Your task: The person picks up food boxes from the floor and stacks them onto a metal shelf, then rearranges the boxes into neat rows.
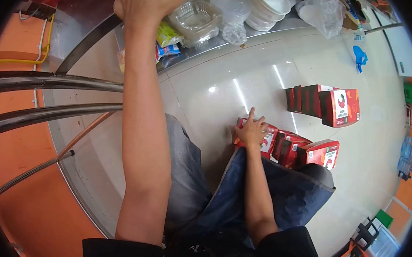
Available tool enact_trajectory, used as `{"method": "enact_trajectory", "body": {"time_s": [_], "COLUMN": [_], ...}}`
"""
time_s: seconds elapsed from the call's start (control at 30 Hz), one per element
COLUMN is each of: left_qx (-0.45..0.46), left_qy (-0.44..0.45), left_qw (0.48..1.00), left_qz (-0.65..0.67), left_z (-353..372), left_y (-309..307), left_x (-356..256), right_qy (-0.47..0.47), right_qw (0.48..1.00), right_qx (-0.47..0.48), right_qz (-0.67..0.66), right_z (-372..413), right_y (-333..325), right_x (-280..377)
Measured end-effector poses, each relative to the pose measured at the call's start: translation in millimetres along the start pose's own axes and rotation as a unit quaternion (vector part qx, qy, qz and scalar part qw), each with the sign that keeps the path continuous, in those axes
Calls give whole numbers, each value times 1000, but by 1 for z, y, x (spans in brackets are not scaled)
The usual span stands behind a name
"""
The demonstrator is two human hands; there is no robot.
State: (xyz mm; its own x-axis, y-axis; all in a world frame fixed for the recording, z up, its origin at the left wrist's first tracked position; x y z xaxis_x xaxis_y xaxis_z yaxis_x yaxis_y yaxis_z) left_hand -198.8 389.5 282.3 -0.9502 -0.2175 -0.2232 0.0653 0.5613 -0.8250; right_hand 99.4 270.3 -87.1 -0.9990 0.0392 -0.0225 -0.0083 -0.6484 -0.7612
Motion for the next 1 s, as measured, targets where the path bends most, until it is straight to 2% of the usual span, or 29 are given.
{"method": "enact_trajectory", "body": {"time_s": [0.03, 0.17, 0.27, 0.33, 0.37, 0.4, 0.43, 0.47, 0.53, 0.63, 0.67, 0.8, 0.83, 0.9, 0.93, 0.97, 1.0], "left_qx": [-3, 3, -15, -47, -63, -68, -66, -72, -66, -53, -55, -56, -59, -36, -21, -4, 33], "left_qy": [-9, -39, -45, -45, -37, -34, -31, -30, -31, -31, -31, -36, -38, -46, -47, -46, -16], "left_qw": [1000, 999, 999, 998, 997, 997, 996, 996, 995, 992, 991, 985, 982, 968, 954, 936, 891], "left_qz": [3, 30, 26, 12, 11, 27, 50, 52, 71, 106, 114, 158, 176, 243, 296, 349, 452], "left_z": [-1, 1, 0, -8, -8, -8, -8, -8, -7, -6, -6, -4, -4, -4, -4, -3, -5], "left_y": [-1, 0, 12, 5, 4, 4, 5, 6, 3, 0, 0, -6, -8, -13, -18, -19, -17], "left_x": [0, 2, 9, 21, 18, 20, 21, 20, 22, 23, 24, 26, 27, 31, 33, 35, 35], "right_qy": [43, 27, -119, -267, -322, -318, -297, -279, -266, -292, -306, -237, -246, -260, -339, -346, -377], "right_qw": [998, 999, 984, 942, 925, 927, 953, 957, 950, 930, 936, 967, 958, 899, 815, 787, 713], "right_qx": [-38, -43, -124, -190, -136, -36, -16, -43, -13, -16, -73, -86, -127, -200, -240, -232, -255], "right_qz": [-7, 12, -42, -67, -146, -194, -63, 62, 166, 222, 160, 29, -79, -291, -405, -455, -533], "right_z": [-2, -3, -18, -22, -18, -19, -16, -24, -8, 5, 6, 2, 2, 6, 26, 48, 57], "right_y": [4, 32, 51, 63, 56, 57, 50, 59, 43, 26, 20, 12, -4, -39, -77, -116, -144], "right_x": [-8, -14, 1, 14, 21, 25, 31, 30, 31, 35, 41, 36, 34, 27, 37, 39, 38]}}
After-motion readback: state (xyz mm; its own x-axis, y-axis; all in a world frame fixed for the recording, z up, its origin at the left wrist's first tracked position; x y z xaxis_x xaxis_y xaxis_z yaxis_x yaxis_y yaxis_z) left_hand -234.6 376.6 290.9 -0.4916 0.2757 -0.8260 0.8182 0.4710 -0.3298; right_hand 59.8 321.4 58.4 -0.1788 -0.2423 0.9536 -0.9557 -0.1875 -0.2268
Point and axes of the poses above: each hand's wrist, its own z-axis away from the middle knuckle, its own y-axis out of the palm, x = y × z, the point moved 6 cm from there along -z, towards the middle knuckle, and after that the axes turned 6 degrees about x, right-handed, at the moved point
